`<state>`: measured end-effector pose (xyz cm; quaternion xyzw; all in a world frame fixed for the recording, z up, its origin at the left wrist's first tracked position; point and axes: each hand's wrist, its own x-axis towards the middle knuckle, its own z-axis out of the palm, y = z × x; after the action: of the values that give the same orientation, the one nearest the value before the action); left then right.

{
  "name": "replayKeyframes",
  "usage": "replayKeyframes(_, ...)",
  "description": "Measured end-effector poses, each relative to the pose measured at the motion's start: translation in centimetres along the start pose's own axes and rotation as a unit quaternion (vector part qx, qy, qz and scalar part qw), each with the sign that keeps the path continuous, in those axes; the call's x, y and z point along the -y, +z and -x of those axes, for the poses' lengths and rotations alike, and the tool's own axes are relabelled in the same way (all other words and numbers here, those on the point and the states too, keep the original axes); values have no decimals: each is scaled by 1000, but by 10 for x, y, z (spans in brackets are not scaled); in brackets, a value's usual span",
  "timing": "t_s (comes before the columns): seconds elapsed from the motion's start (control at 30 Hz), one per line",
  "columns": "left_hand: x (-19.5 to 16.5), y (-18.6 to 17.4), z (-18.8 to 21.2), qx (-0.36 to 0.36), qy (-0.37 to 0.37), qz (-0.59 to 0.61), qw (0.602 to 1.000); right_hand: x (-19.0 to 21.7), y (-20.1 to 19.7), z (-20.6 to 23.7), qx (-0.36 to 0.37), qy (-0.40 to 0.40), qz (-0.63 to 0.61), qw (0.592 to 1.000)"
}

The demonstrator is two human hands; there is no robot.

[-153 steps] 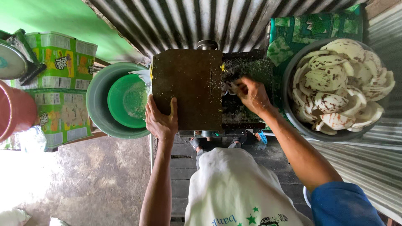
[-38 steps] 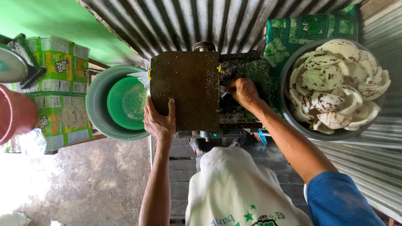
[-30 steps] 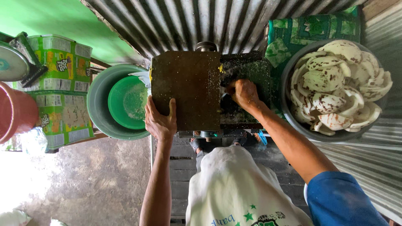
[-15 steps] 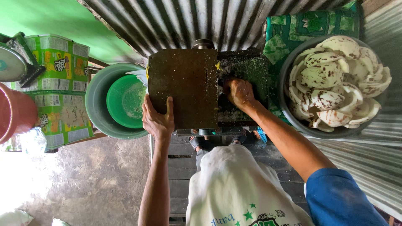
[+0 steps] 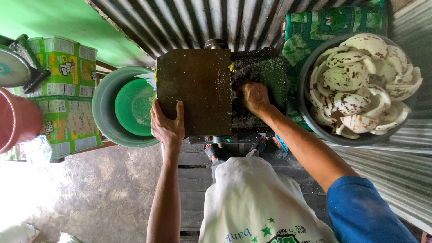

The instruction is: The person presses halved coconut pieces against a rotating manual grater to shred the flesh, holding the machine steady with one hand while moving each coconut half with the other. Shredded coconut collects in the machine and falls into a green basin below, and a large bowl of ungrated coconut halves sits beside the work area.

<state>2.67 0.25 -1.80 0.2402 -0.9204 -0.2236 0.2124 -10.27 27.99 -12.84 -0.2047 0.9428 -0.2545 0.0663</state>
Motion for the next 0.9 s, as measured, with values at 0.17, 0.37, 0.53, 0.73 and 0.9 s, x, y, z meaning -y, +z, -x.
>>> replayKeyframes(0.17,1,-1,-1,-15,20,-8,1000,7,4,-8,44,33,40,998)
replayKeyframes(0.37,4,-2,-1,0,3,-26,1000,15,-31,9,-40,-64,-75,994)
replayKeyframes(0.53,8,-1,0,-13,27,-30,999,-62,-120,74,-230,-20,-160,960)
replayKeyframes(0.73,11,0,-1,-13,17,-36,999,-199,-187,124,-241,147,136,950)
replayKeyframes(0.9,13,-1,-1,-17,22,-31,999,-247,-180,126,-271,198,33,942)
